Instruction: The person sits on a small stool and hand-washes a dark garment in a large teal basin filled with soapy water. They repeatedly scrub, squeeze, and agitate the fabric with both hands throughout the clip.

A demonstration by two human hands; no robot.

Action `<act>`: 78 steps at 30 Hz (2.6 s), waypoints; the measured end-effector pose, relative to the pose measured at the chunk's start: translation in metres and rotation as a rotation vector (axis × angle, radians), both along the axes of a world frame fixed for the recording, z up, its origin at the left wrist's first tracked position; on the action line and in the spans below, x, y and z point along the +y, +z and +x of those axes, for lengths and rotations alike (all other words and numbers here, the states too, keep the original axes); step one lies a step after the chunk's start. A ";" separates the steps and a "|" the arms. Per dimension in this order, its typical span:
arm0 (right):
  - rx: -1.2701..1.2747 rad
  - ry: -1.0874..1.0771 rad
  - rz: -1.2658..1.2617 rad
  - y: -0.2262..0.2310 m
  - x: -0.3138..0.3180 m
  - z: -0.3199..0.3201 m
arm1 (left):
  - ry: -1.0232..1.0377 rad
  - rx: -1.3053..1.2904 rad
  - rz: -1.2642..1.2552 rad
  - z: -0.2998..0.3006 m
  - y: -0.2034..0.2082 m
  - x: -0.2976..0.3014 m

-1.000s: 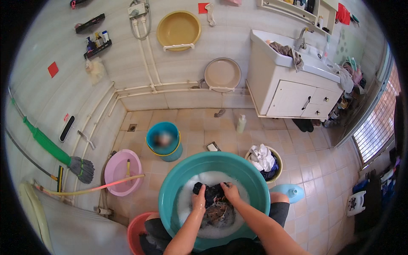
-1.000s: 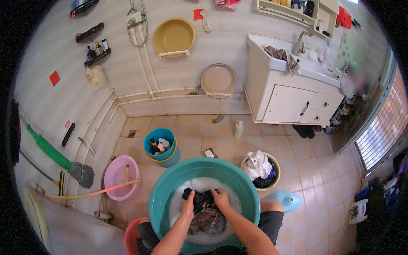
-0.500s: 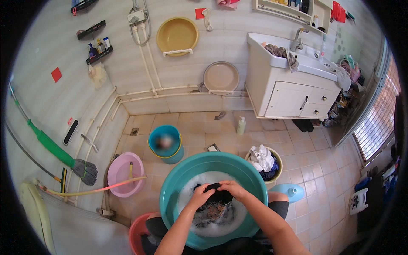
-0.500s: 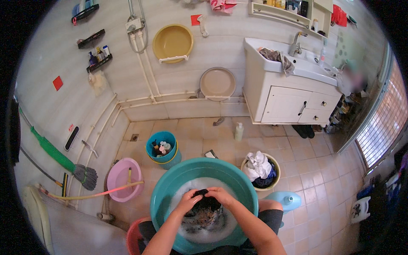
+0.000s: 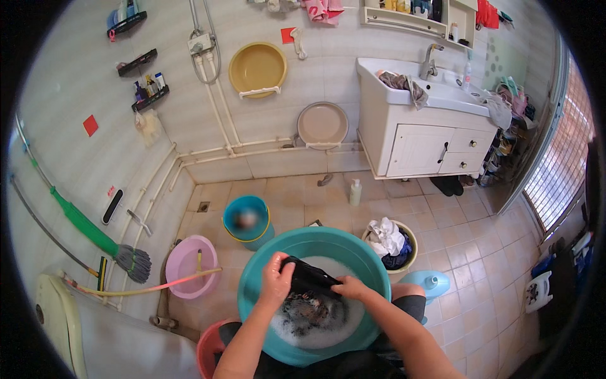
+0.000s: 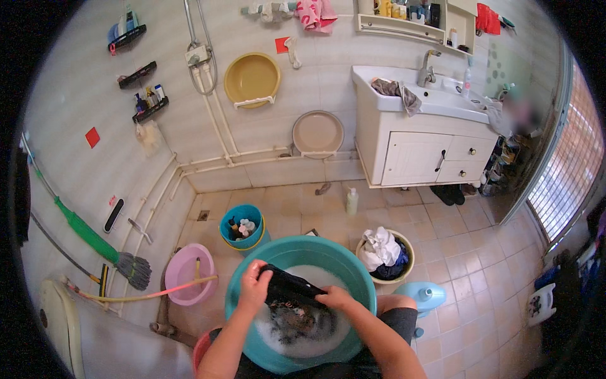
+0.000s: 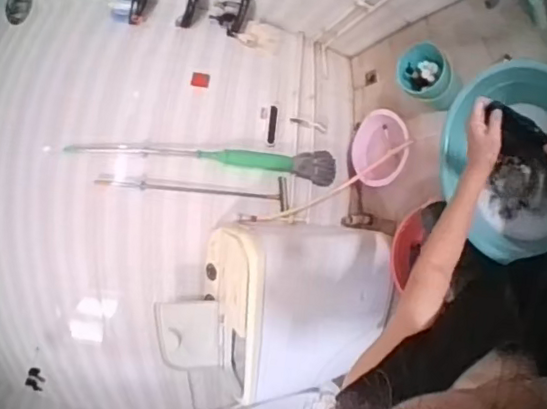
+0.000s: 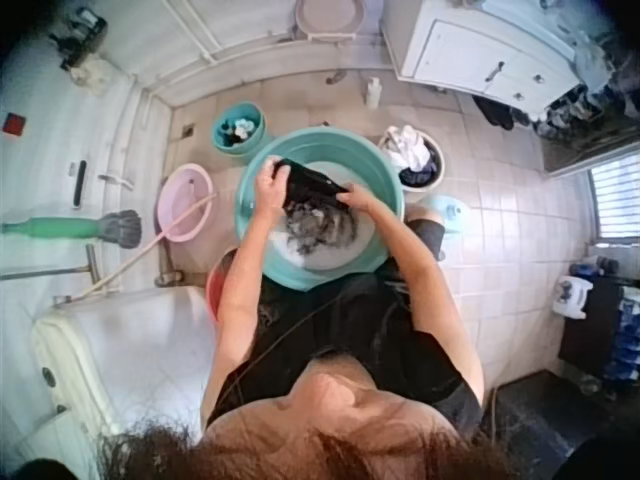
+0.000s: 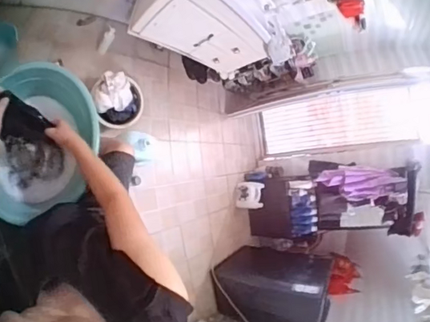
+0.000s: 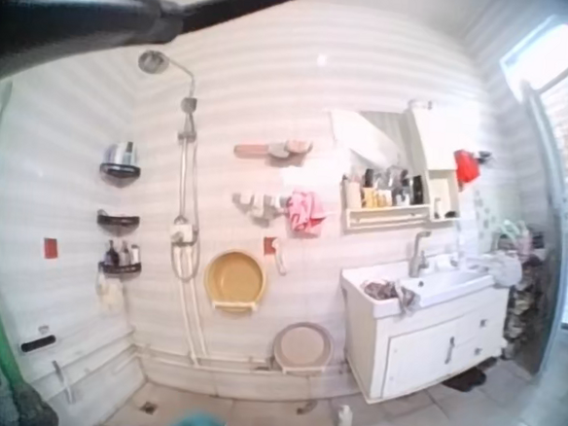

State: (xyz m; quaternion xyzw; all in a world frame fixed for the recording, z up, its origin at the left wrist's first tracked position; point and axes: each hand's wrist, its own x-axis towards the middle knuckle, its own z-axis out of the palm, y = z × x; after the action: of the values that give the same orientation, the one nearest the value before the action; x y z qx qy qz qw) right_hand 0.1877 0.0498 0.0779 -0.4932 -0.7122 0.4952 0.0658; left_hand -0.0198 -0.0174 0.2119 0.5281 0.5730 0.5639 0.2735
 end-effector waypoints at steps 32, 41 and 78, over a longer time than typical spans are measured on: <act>-0.129 0.067 0.275 -0.079 -0.001 -0.055 | 0.442 -0.583 -0.985 -0.006 -0.188 0.014; -0.127 -0.104 -0.041 -0.077 0.011 -0.034 | 0.451 -0.544 -0.955 -0.005 -0.211 0.009; -0.240 -0.362 0.175 -0.071 0.002 -0.060 | 0.525 -0.896 -0.563 0.004 -0.214 0.018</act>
State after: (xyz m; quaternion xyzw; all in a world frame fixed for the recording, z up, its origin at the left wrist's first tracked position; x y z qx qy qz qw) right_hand 0.1272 0.0520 0.0067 -0.6606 -0.6550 0.3496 0.1110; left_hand -0.0159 0.0002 -0.0025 -0.0142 0.6408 0.6071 0.4697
